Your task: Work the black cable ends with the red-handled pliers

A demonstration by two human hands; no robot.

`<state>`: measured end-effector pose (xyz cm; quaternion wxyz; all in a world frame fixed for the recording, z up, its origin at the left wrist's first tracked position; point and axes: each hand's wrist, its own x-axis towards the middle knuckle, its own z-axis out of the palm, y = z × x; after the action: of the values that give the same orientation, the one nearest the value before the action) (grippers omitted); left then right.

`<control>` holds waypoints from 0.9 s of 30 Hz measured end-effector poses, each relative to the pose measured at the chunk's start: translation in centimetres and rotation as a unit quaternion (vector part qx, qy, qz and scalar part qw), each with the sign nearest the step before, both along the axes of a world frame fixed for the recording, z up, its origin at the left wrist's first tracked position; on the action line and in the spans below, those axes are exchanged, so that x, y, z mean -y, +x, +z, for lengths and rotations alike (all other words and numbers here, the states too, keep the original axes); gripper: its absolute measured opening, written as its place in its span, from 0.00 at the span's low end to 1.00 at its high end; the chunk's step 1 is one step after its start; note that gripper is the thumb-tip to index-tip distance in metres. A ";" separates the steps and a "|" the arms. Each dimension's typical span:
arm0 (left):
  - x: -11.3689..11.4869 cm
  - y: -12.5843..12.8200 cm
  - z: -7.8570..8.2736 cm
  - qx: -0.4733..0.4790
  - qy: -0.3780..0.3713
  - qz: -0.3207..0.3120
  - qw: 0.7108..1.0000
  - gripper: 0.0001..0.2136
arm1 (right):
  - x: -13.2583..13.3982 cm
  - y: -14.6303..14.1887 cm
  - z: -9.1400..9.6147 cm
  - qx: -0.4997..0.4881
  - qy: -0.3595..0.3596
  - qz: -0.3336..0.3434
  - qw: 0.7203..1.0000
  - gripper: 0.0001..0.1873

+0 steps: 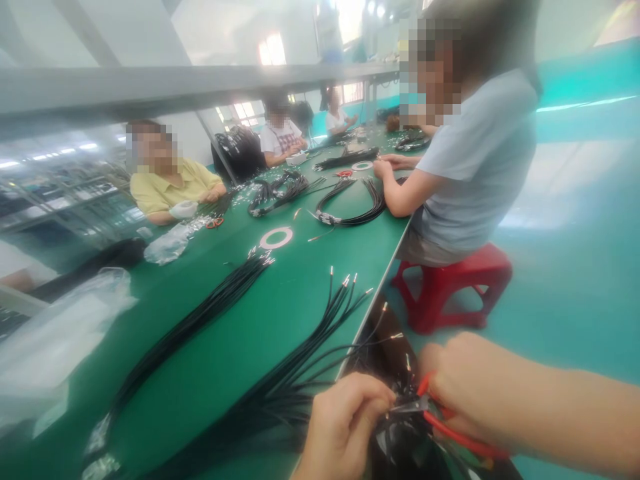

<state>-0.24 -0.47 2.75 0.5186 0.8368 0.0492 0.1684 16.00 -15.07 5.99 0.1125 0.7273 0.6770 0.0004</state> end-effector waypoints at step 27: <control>-3.0 7.5 -0.6 -0.151 0.345 0.328 0.866 0.10 | -1.4 -0.2 0.1 -0.607 0.266 -0.371 0.651 0.21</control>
<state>7.23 2.51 2.19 0.0977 0.9135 0.3368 0.2065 15.84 -13.62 6.14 -0.5305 0.7547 0.2394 -0.3029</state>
